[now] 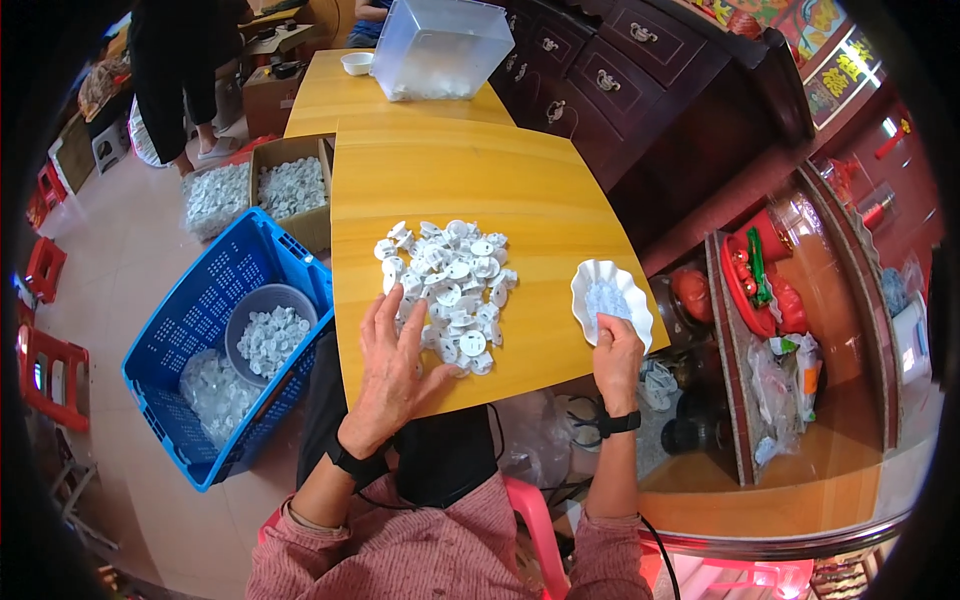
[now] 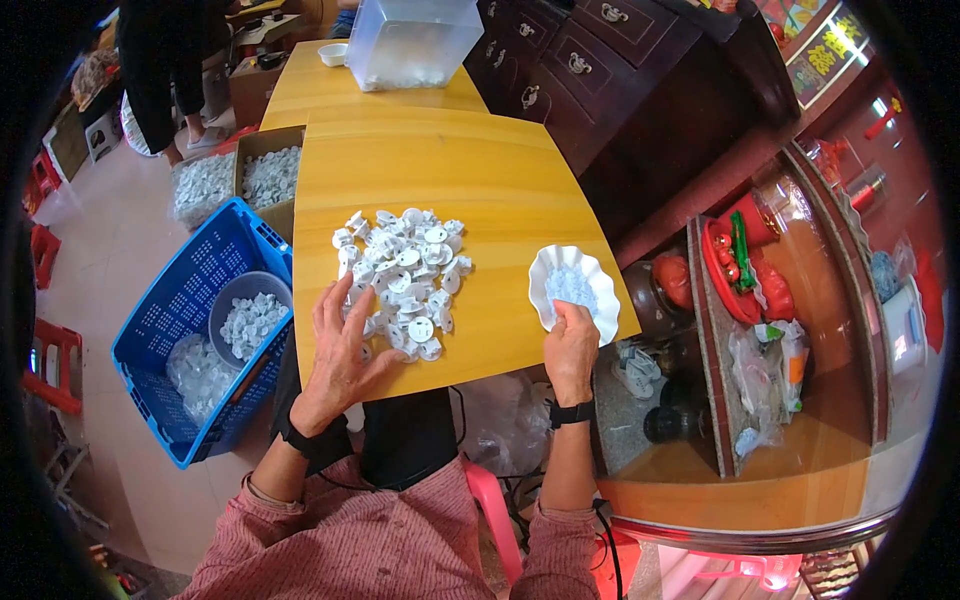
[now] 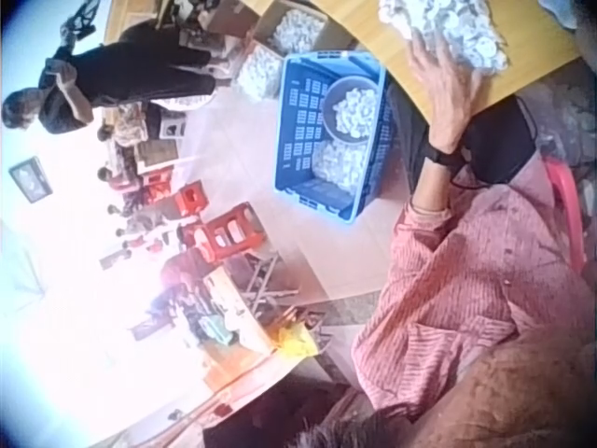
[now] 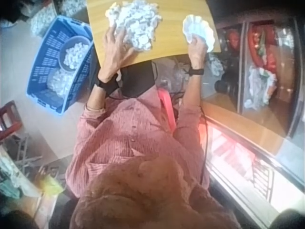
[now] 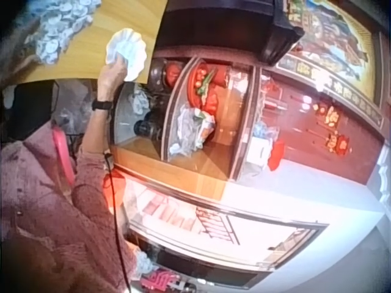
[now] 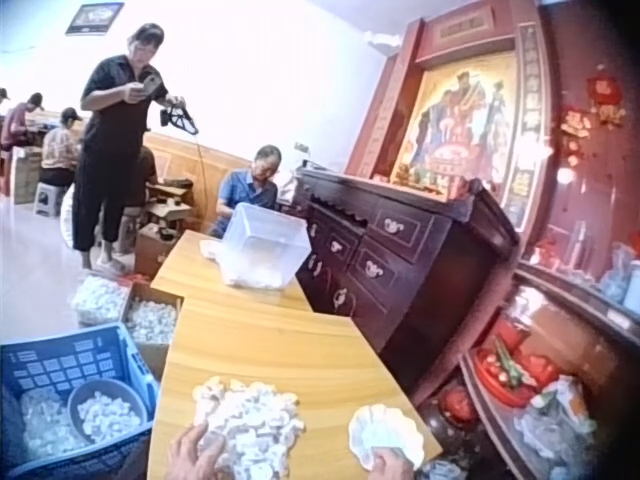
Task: Assembling small white plastic components manually at a workbench.
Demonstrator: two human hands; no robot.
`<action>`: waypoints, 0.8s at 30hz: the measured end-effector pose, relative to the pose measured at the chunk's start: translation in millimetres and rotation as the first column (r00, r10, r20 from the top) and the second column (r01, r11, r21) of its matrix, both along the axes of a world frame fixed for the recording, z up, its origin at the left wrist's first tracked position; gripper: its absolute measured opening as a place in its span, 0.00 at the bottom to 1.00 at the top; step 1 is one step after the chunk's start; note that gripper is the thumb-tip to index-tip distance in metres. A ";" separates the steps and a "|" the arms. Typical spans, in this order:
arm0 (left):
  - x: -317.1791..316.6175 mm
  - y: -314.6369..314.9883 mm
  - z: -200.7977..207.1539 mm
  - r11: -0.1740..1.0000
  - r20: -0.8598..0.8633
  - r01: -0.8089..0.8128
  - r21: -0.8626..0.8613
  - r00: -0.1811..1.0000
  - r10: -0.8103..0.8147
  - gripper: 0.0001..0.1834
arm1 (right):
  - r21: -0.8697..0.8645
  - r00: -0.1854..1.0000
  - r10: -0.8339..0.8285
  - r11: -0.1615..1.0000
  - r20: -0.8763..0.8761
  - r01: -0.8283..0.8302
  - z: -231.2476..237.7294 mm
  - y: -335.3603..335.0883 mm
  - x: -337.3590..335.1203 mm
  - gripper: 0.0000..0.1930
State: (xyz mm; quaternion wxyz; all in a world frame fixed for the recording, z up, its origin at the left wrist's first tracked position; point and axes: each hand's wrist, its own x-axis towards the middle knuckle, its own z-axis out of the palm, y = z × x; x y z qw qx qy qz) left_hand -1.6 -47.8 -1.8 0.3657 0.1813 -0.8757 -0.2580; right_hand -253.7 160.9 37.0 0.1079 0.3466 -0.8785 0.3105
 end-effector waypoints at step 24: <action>1.0 -1.3 -1.5 1.000 -0.050 -0.004 0.006 0.999 0.004 0.46 | 0.133 0.997 0.071 0.989 -0.016 -0.068 -14.0 -21.1 7.4 0.16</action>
